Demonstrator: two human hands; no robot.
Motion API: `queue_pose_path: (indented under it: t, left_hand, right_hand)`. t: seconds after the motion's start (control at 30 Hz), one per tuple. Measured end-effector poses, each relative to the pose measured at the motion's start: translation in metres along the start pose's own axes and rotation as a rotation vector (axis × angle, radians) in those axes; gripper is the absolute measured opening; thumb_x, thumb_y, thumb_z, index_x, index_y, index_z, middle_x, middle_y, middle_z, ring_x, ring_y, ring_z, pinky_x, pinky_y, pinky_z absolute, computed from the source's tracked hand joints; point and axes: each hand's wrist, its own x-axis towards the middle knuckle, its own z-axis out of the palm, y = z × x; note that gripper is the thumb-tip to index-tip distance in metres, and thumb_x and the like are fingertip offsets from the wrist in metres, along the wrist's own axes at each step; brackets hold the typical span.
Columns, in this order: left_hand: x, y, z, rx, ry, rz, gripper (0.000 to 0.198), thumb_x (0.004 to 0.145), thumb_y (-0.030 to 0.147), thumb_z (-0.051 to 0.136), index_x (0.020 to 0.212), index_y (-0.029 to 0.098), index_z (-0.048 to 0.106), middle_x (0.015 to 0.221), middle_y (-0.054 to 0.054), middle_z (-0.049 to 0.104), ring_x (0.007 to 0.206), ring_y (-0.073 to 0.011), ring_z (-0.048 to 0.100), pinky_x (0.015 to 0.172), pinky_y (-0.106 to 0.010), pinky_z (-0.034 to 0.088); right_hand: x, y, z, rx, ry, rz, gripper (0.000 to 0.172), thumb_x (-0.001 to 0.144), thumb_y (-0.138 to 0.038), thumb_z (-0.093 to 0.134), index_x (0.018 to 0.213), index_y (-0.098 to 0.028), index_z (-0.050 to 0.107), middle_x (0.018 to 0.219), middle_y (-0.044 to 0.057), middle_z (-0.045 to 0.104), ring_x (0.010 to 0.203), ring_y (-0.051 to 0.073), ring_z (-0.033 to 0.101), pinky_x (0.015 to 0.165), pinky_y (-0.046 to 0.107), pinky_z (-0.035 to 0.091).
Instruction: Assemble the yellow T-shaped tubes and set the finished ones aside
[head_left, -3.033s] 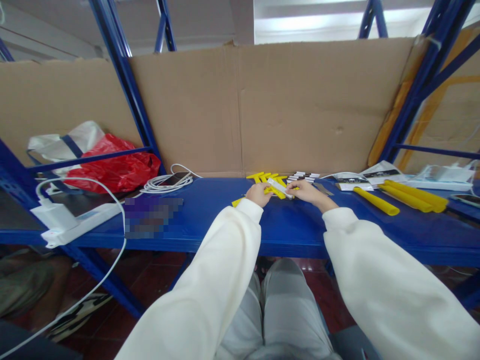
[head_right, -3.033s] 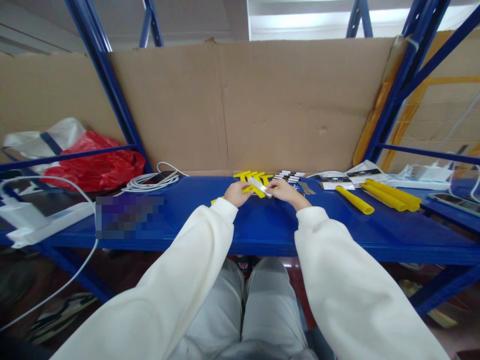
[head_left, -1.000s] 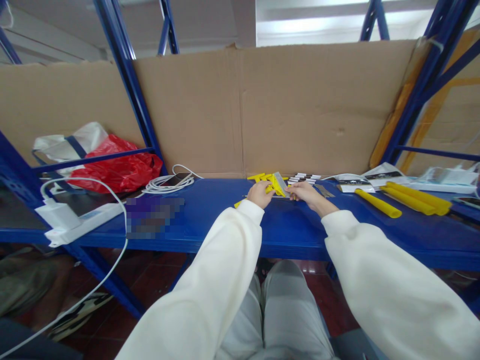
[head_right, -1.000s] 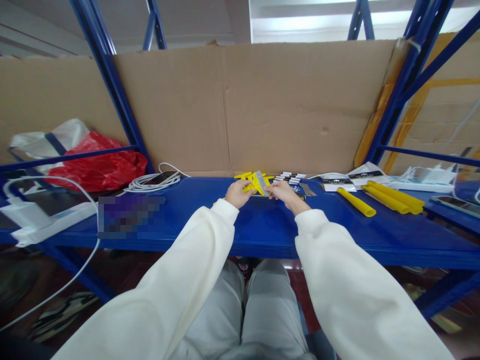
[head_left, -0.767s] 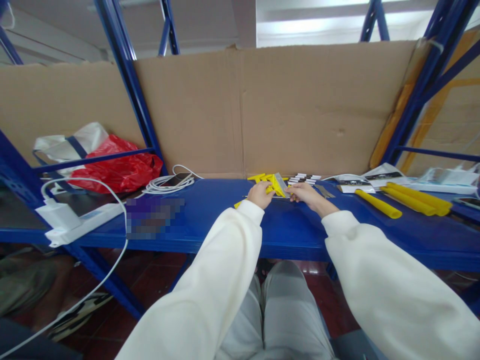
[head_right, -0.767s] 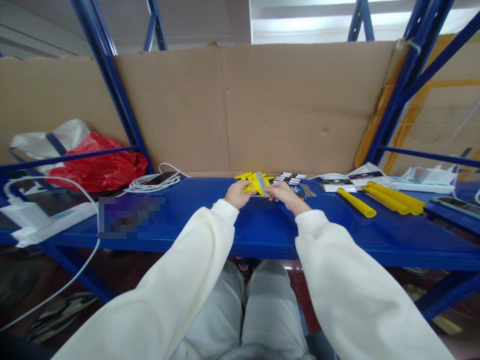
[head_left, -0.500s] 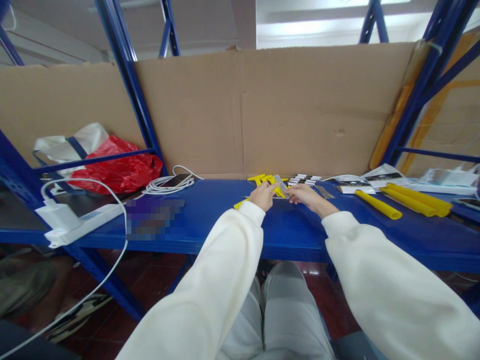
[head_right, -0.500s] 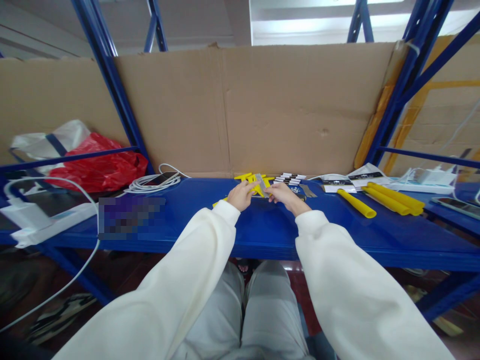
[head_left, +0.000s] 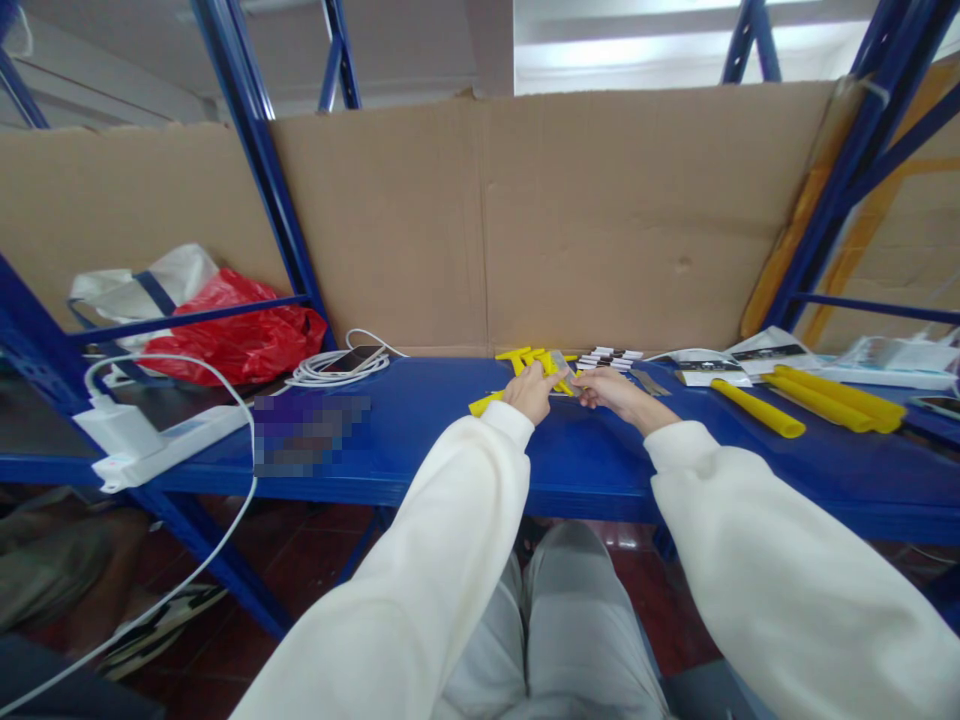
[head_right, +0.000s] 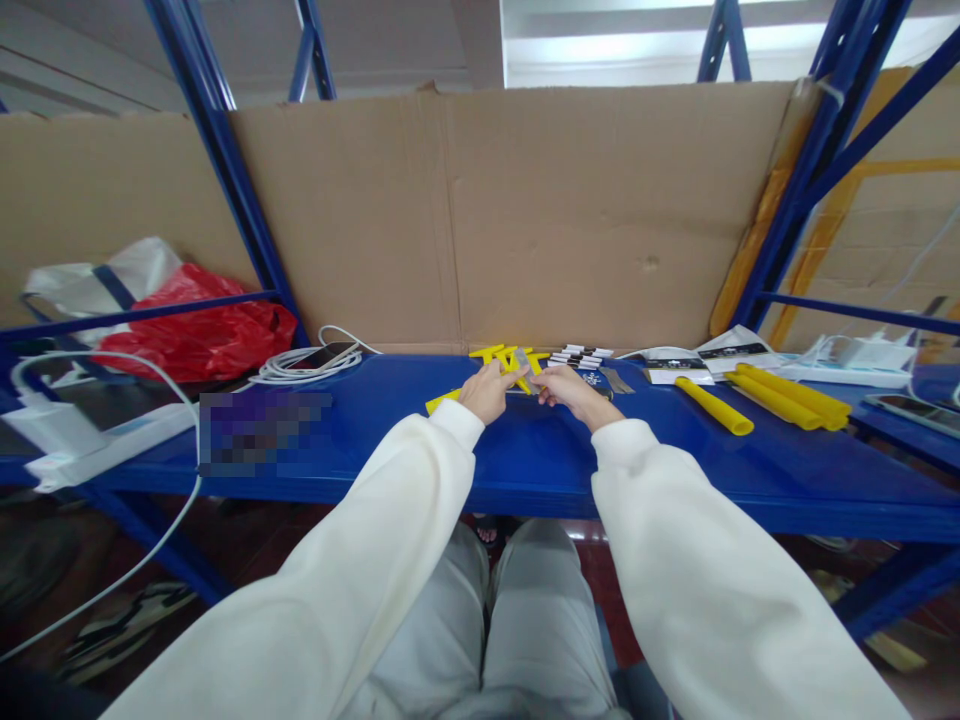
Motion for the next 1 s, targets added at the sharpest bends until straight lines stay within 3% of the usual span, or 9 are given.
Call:
queue_pose_path:
  t: [0.23,0.5,0.73,0.87,1.0]
  left_hand:
    - [0.003,-0.002,0.004,-0.02,0.008,0.003,0.069,0.102,0.009,0.049,0.164,0.037,0.058,0.137,-0.014,0.065,0.134,-0.0306,0.064,0.11,-0.042,0.058]
    - [0.003,-0.002,0.006,-0.059,0.032,0.008,0.067,0.103,0.01,0.051,0.164,0.036,0.058,0.137,-0.014,0.067,0.131,-0.0296,0.065,0.111,-0.042,0.057]
    - [0.001,0.003,0.005,-0.086,0.016,0.051,0.066,0.104,0.011,0.051,0.162,0.042,0.06,0.131,-0.012,0.067,0.126,-0.0277,0.068,0.108,-0.039,0.058]
    - [0.003,0.004,0.008,-0.089,0.027,0.101,0.064,0.105,0.013,0.052,0.161,0.044,0.061,0.127,-0.01,0.066,0.124,-0.0271,0.068,0.109,-0.039,0.058]
    - [0.003,0.005,0.012,-0.072,0.044,0.128,0.064,0.105,0.013,0.052,0.158,0.045,0.063,0.129,-0.011,0.066,0.122,-0.0275,0.068,0.108,-0.041,0.058]
  right_hand:
    - [0.0,0.001,0.0,0.007,0.007,0.018,0.033,0.095,-0.006,0.07,0.066,-0.018,0.06,0.054,0.0,0.057,0.049,0.01,0.054,0.049,0.019,0.039]
    - [0.005,0.005,-0.004,0.042,-0.028,-0.007,0.025,0.088,-0.011,0.075,0.069,-0.019,0.061,0.054,0.0,0.058,0.05,0.012,0.053,0.05,0.021,0.04]
    - [0.011,0.002,-0.003,0.161,0.061,0.017,0.021,0.093,-0.009,0.061,0.076,-0.02,0.061,0.06,0.0,0.062,0.051,0.013,0.056,0.05,0.022,0.042]
    - [0.02,0.008,-0.005,0.152,0.129,0.003,0.017,0.097,-0.015,0.065,0.081,-0.02,0.064,0.061,-0.001,0.063,0.054,0.015,0.058,0.057,0.024,0.049]
    - [0.028,0.014,-0.008,0.114,0.134,-0.019,0.024,0.092,-0.021,0.078,0.075,-0.021,0.06,0.058,-0.003,0.058,0.053,0.014,0.056,0.055,0.022,0.046]
